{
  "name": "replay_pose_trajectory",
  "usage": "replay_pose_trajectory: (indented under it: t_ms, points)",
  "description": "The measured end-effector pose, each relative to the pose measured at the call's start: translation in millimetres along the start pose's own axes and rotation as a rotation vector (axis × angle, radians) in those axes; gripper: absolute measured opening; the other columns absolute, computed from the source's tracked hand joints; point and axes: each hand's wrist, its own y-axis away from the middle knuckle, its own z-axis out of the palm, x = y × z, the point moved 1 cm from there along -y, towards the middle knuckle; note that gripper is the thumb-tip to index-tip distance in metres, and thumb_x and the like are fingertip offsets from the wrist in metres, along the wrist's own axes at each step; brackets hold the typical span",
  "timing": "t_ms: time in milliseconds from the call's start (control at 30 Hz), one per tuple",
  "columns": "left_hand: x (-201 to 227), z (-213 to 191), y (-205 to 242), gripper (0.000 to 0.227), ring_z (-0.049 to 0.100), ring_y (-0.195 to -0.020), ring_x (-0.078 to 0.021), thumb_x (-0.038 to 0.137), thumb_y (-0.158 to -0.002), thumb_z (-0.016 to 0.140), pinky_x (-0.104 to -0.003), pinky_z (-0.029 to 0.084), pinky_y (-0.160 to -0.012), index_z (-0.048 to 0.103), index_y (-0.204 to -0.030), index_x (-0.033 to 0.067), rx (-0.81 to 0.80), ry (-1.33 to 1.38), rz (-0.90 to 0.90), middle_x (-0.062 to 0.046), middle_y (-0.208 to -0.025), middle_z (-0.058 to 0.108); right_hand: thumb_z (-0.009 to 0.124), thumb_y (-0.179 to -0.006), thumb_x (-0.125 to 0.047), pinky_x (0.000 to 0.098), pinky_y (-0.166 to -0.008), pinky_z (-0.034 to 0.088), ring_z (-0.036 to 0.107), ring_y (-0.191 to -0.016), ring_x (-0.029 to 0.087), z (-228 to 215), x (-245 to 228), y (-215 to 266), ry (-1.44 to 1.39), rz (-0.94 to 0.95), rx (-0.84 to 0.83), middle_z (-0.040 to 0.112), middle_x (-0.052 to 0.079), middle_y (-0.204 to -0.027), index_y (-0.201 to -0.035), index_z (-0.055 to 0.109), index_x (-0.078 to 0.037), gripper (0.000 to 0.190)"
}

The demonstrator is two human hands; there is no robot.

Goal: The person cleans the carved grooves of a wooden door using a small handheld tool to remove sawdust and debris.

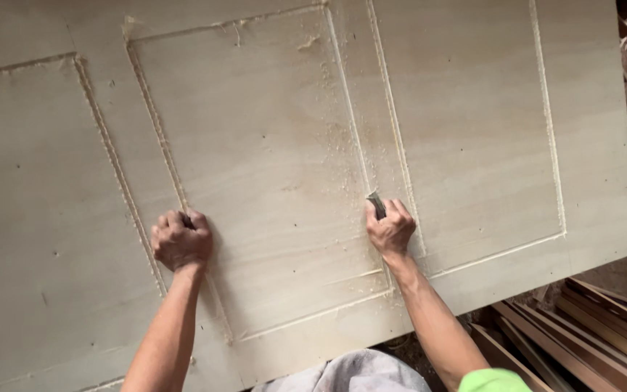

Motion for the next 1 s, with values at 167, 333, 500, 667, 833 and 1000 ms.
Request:
replay_pose_trajectory:
  t_ms: [167,333,500,667,833,1000]
  points:
    - [1,-3,-2,0.022,0.063,-0.08,-0.0339,0.029,-0.087,0.066,-0.051,0.052,-0.067,0.058,-0.075,0.0126,-0.005,-0.016,-0.009,-0.008,-0.084,0.064,0.075,-0.091,-0.037,0.0482,-0.06,0.057,0.07,-0.069,0.036,86,-16,-140,0.086,0.075,0.035,0.071,0.018,-0.08,-0.088,0.071,-0.005,0.032]
    - [3,-8,-4,0.022,0.063,-0.08,-0.0333,0.029,-0.087,0.066,-0.05,0.052,-0.066,0.057,-0.074,0.0127,-0.016,0.004,-0.016,-0.007,-0.082,0.063,0.073,-0.09,-0.034,0.0455,-0.061,0.058,0.071,-0.069,0.033,109,-25,-207,0.067,0.033,0.03,0.073,0.017,-0.082,-0.094,0.073,-0.004,0.03]
    - [4,-10,-7,0.025,0.062,-0.078,-0.0332,0.032,-0.087,0.066,-0.049,0.052,-0.065,0.057,-0.072,0.013,0.005,-0.021,-0.018,-0.008,-0.08,0.062,0.074,-0.092,-0.027,0.0439,-0.057,0.055,0.068,-0.064,0.028,56,-16,-107,0.037,-0.025,0.027,0.07,0.014,-0.076,-0.088,0.072,-0.006,0.021]
    - [2,-5,-9,0.023,0.061,-0.07,-0.0288,0.03,-0.088,0.062,-0.047,0.051,-0.058,0.058,-0.073,0.0126,-0.063,-0.031,-0.041,-0.007,-0.075,0.06,0.073,-0.097,-0.033,0.0404,-0.052,0.059,0.069,-0.06,0.027,112,-35,-218,0.039,0.127,-0.061,0.07,0.014,-0.075,-0.093,0.071,-0.002,0.031]
    - [6,-9,-10,0.028,0.06,-0.07,-0.0289,0.031,-0.087,0.063,-0.047,0.05,-0.059,0.055,-0.068,0.0137,-0.022,-0.033,-0.033,-0.005,-0.072,0.057,0.058,-0.105,-0.03,0.0407,-0.043,0.052,0.063,-0.054,0.023,161,-61,-351,-0.053,0.061,-0.122,0.067,0.009,-0.072,-0.09,0.07,-0.006,0.031]
    - [6,-12,-14,0.028,0.059,-0.07,-0.0293,0.031,-0.086,0.064,-0.046,0.05,-0.06,0.053,-0.066,0.0149,0.02,-0.03,-0.011,-0.004,-0.071,0.056,0.062,-0.103,-0.025,0.0323,-0.042,0.047,0.061,-0.055,0.019,148,-41,-319,0.115,-0.142,-0.051,0.066,0.009,-0.073,-0.088,0.071,-0.004,0.027]
